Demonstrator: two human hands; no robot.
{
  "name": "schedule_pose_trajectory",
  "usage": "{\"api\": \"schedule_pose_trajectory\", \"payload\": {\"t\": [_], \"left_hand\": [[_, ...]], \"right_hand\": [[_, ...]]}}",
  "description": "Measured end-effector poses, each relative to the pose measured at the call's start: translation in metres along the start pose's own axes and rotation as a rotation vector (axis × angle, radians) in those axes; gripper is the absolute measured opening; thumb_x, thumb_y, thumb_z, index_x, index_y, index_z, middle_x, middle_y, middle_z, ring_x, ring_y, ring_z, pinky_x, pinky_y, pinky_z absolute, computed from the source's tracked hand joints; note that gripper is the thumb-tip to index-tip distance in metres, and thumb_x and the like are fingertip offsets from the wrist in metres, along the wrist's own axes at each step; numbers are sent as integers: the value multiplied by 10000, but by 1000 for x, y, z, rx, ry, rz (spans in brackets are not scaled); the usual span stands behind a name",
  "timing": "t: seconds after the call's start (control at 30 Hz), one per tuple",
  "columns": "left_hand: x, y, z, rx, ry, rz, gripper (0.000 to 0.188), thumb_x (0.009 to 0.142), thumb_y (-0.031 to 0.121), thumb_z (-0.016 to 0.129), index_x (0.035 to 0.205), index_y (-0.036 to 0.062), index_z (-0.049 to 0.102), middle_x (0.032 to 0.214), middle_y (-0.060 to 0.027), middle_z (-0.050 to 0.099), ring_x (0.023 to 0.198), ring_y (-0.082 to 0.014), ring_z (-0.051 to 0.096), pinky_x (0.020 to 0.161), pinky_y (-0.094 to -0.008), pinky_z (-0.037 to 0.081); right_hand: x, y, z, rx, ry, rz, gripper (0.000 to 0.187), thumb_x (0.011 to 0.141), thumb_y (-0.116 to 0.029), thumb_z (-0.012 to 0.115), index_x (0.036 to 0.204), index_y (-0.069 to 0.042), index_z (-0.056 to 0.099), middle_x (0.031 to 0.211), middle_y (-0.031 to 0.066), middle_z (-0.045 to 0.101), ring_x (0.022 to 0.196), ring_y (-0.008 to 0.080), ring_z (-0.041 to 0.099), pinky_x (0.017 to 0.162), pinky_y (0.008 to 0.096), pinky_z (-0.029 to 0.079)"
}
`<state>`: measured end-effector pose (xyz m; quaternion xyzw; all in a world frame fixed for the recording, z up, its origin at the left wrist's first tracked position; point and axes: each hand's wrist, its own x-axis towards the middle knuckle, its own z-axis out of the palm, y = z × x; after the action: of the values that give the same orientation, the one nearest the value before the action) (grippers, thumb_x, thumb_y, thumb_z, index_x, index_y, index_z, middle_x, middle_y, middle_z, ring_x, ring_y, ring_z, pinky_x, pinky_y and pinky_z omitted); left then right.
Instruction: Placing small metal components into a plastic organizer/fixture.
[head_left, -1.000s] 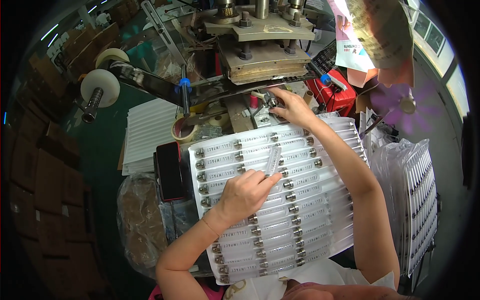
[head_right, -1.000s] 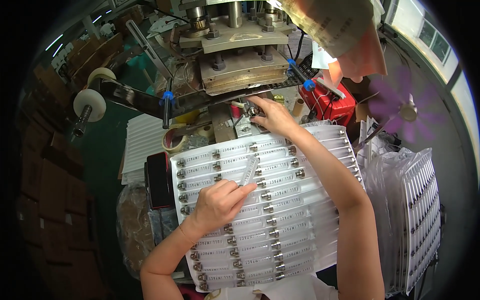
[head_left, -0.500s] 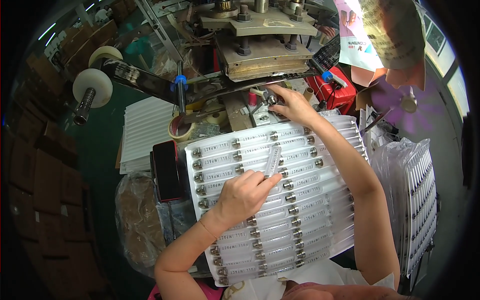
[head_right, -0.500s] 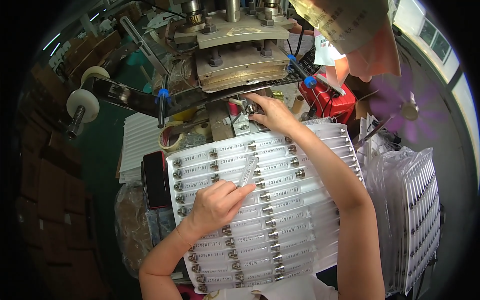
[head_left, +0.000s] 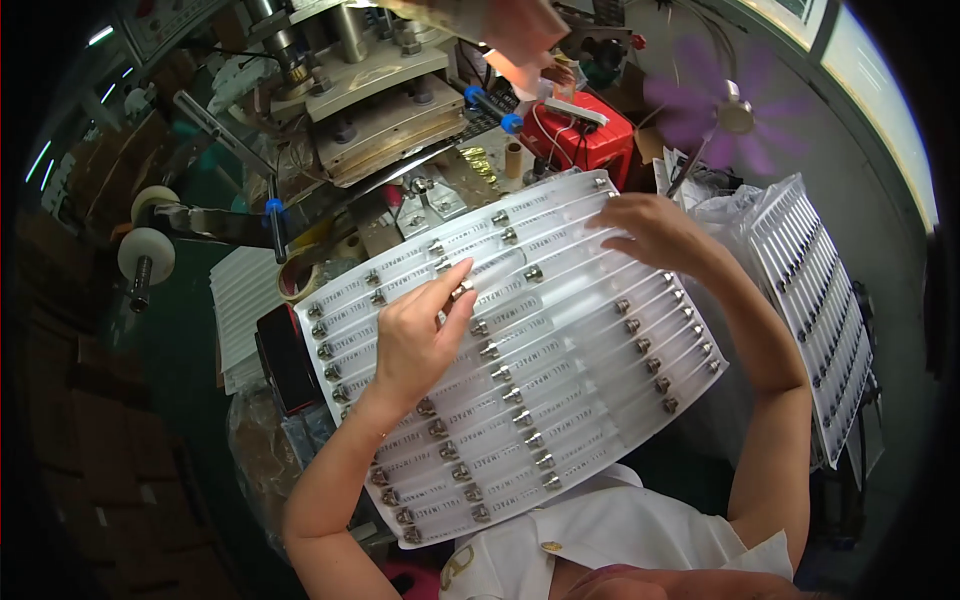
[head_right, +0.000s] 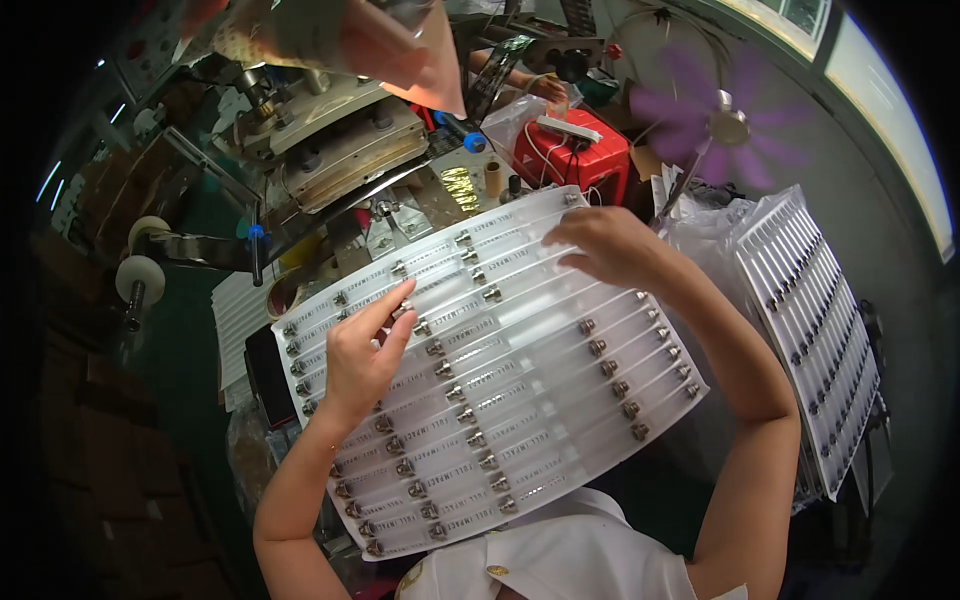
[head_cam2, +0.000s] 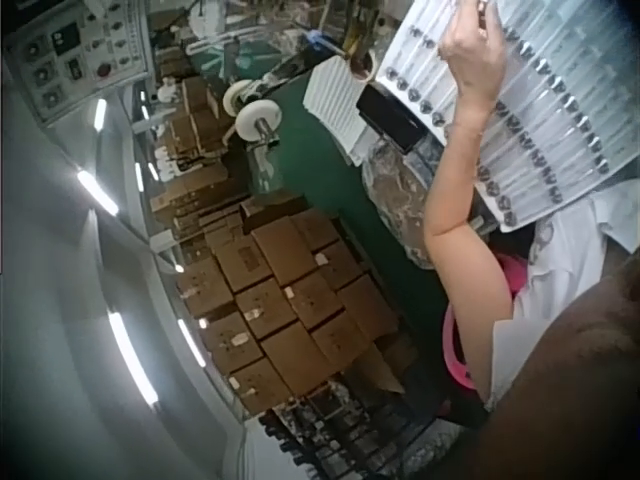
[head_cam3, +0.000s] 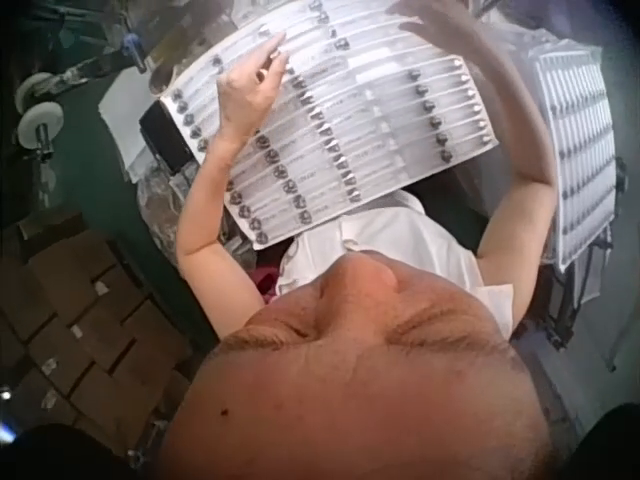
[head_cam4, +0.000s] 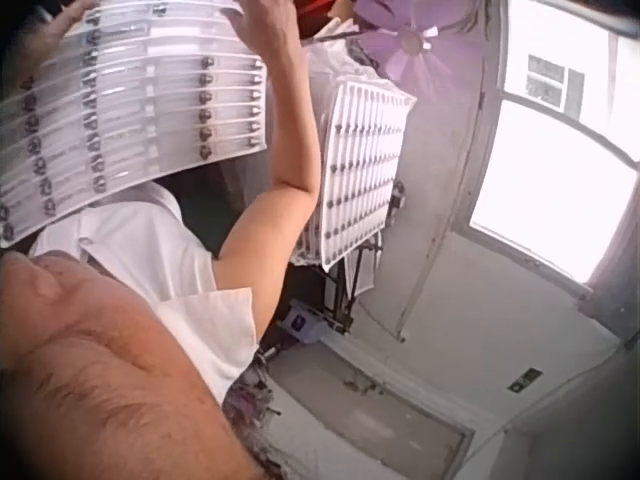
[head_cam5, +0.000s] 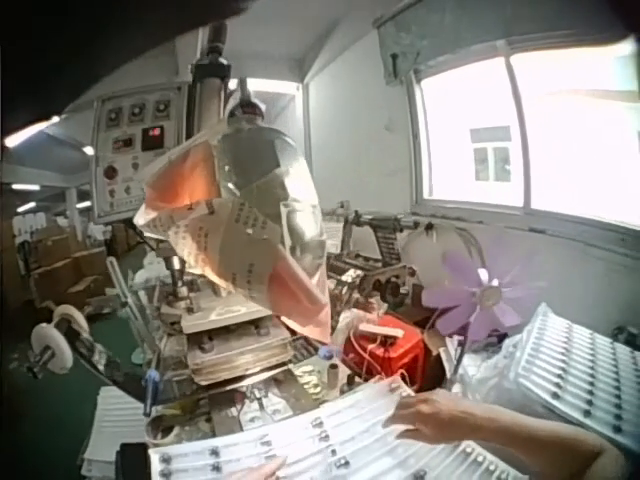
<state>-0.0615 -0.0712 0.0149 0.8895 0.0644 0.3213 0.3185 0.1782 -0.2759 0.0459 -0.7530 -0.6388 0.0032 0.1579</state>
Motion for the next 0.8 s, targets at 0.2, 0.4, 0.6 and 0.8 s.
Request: {"api": "schedule_pose_trajectory", "payload": {"t": [0.2, 0.4, 0.6, 0.8], "left_hand": [[18, 12, 74, -88, -109, 57, 192, 813, 179, 686, 969, 71, 656, 701, -83, 638, 561, -218, 580, 541, -307, 476], [14, 16, 70, 270, -154, 277, 229, 746, 224, 730, 942, 130, 658, 919, 0, 613, 855, -194, 604, 640, -323, 499], [20, -23, 23, 372, -166, 262, 220, 795, 198, 672, 1000, 123, 642, 797, -43, 578, 709, -226, 605, 591, -340, 506], [76, -85, 22, 640, 17, 259, 200, 807, 112, 610, 1005, 118, 636, 772, -79, 599, 646, -257, 627, 559, -359, 511]], "right_hand": [[-58, -24, 34, -37, -53, -170, 216, 733, -122, 710, 923, -36, 654, 897, 77, 629, 870, 268, 608, 796, 365, 482], [-63, -33, 11, 166, -30, -40, 219, 738, -19, 666, 955, -42, 659, 926, 84, 636, 832, 251, 628, 764, 347, 502], [-65, 5, 1, 386, 327, 246, 284, 802, 47, 623, 1073, -29, 661, 971, 79, 639, 861, 194, 656, 734, 290, 550], [3, 3, 10, 398, 326, 318, 252, 785, -50, 690, 1034, -27, 661, 945, 93, 649, 832, 181, 659, 752, 293, 530]]}}
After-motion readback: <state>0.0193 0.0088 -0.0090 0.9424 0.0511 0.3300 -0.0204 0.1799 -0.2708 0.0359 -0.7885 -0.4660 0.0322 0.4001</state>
